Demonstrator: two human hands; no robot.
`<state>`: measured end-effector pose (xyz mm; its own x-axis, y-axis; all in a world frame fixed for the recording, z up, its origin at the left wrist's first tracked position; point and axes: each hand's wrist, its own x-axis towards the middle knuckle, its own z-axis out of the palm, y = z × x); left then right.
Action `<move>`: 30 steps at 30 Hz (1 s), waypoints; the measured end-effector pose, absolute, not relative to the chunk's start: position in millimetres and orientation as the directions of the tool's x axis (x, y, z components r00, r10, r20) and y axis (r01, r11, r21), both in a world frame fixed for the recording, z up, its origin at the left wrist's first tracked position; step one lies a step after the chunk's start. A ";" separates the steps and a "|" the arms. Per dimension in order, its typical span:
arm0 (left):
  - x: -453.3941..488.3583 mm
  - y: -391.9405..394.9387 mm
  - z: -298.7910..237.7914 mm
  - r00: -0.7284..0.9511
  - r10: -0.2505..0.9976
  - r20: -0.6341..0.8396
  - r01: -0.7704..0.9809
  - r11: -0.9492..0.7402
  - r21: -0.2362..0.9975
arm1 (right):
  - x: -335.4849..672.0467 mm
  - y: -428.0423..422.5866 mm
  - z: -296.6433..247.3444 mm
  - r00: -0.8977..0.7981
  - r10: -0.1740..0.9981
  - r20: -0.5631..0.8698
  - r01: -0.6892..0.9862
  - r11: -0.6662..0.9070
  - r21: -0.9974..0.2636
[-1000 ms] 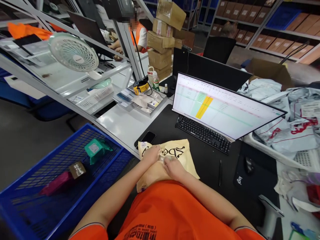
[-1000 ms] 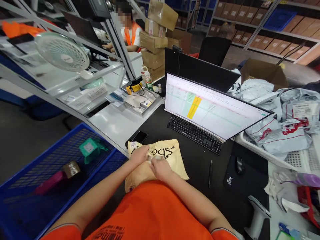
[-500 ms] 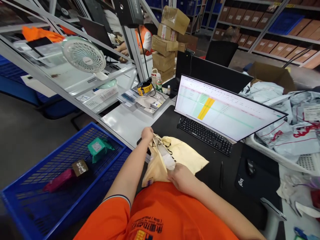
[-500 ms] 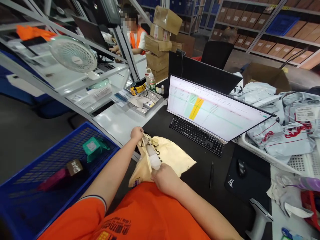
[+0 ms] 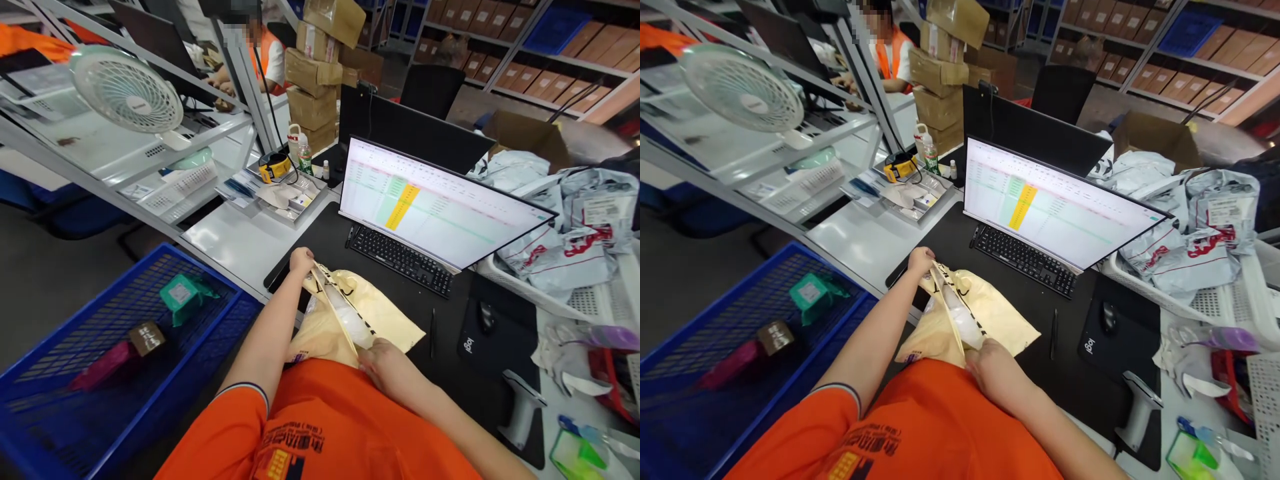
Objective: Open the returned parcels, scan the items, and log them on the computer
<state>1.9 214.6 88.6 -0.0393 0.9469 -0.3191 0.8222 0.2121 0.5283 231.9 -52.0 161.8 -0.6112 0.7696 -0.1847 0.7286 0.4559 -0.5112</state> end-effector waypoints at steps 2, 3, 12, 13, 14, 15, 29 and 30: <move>4.6 213.6 102.1 0.030 0.963 -0.268 0.827 0.126 0.547 | 228.7 -47.6 158.5 -0.644 0.735 -0.210 0.675 0.418 -0.608; 6.2 211.1 109.6 0.077 0.968 -0.238 0.826 0.071 0.560 | 225.6 -43.6 156.8 -0.663 0.715 -0.222 0.647 0.398 -0.650; -8.9 88.9 115.8 0.381 0.923 0.053 0.748 -0.341 0.569 | 201.5 32.8 121.4 -0.598 0.735 -0.319 0.712 0.305 -0.632; -12.9 71.1 107.7 0.374 0.927 -0.015 0.762 -0.298 0.575 | 199.2 39.8 117.0 -0.591 0.740 -0.321 0.729 0.320 -0.606; -16.7 54.9 99.9 0.354 0.931 -0.086 0.780 -0.243 0.577 | 195.8 44.8 113.1 -0.600 0.733 -0.321 0.739 0.354 -0.573; -20.0 40.8 93.1 0.331 0.932 -0.148 0.795 -0.191 0.576 | 191.3 47.4 110.0 -0.620 0.713 -0.327 0.744 0.403 -0.534; -64.7 -39.4 55.3 -0.147 0.986 -0.080 0.611 0.154 0.776 | 175.9 54.9 134.0 -0.586 0.742 -0.326 0.793 0.442 -0.420; -68.4 -36.8 48.4 -0.269 0.953 -0.137 0.574 0.273 0.772 | 177.2 59.6 143.9 -0.537 0.817 -0.212 0.776 0.379 -0.504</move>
<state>-68.4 -36.8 48.4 -0.2692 0.9533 -0.1372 0.5742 0.2732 0.7718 177.2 59.6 143.9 -0.5368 0.8166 -0.2120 0.7759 0.3792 -0.5041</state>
